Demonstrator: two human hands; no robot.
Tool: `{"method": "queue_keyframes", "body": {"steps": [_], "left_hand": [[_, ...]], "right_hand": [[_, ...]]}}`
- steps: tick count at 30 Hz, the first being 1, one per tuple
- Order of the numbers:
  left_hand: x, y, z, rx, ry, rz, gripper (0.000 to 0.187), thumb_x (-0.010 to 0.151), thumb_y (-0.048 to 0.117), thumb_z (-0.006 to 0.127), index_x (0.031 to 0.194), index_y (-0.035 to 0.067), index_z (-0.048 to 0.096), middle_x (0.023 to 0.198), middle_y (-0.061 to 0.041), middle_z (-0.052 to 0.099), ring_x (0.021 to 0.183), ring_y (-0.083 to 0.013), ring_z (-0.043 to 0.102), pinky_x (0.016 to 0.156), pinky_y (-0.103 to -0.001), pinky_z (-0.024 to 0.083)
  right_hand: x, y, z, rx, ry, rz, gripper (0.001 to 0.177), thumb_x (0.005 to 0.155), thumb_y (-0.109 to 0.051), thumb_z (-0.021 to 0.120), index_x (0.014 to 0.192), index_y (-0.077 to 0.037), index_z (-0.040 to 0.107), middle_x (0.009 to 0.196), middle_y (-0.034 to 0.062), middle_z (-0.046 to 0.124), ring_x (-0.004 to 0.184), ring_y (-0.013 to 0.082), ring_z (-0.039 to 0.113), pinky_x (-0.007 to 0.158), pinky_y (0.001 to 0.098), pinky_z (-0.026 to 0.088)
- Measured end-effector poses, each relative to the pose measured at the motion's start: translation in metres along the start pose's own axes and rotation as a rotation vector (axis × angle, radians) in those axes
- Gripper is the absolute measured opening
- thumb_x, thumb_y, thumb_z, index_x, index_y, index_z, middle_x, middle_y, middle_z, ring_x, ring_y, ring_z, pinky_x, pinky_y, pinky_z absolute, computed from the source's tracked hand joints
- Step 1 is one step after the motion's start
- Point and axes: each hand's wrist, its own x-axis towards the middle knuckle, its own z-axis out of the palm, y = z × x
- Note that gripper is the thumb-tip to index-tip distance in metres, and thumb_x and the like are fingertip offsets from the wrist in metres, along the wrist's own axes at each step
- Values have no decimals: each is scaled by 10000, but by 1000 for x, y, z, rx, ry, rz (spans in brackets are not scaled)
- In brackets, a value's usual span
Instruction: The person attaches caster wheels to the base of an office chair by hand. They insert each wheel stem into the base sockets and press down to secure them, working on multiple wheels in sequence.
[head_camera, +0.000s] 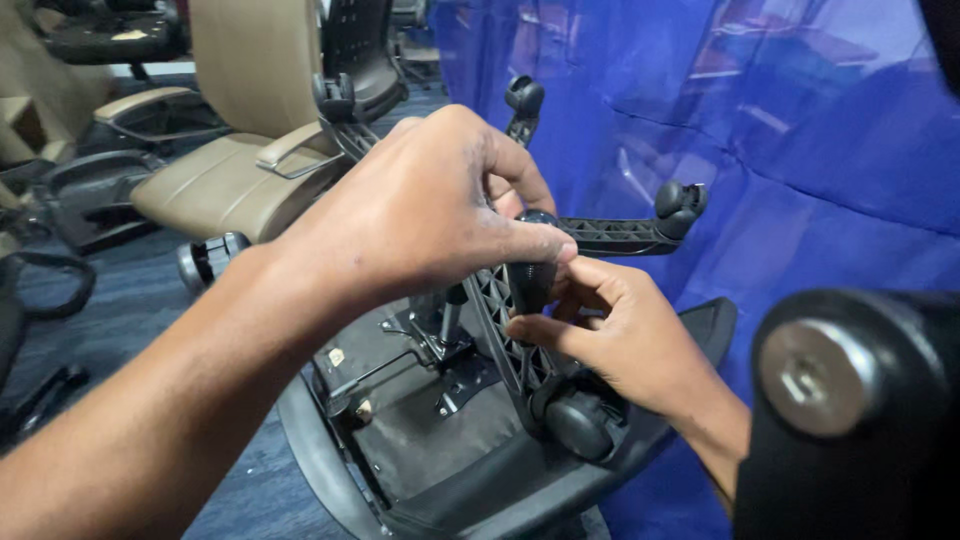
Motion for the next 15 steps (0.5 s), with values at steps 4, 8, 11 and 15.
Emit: {"method": "queue_keyframes", "body": {"steps": [4,8,11,15], "left_hand": [[4,-11,-1,-131,9,338,408,703,351,840,1013,88,808,729,-13,743,677,-116,733,650,-290,577],[8,-25,4,-231,-47,382,398,719,322,837,1018,62,800,791,-22,783,730,-92,774,699,-258,603],[11,-28,1,-307,-124,382,347,744,270,822,1005,41,798,783,-32,799,728,-75,769,695,-240,612],[17,-25,-1,-380,-241,427,282,786,229,811,1014,63,806,789,-3,808,725,-42,739,682,-215,592]], "right_hand": [[-6,-20,-6,124,-106,138,289,868,-187,769,1129,-64,763,947,-19,754,841,42,644,744,232,536],[-3,-32,-10,117,-165,232,318,846,-179,740,1149,-91,776,984,-18,791,864,48,692,743,250,567],[3,-35,-11,139,-178,276,335,816,-153,760,1144,-93,784,976,-5,801,866,65,706,755,265,567],[4,-30,-16,162,-193,236,323,810,-140,780,1126,-76,785,961,8,812,883,85,741,805,272,580]]}}
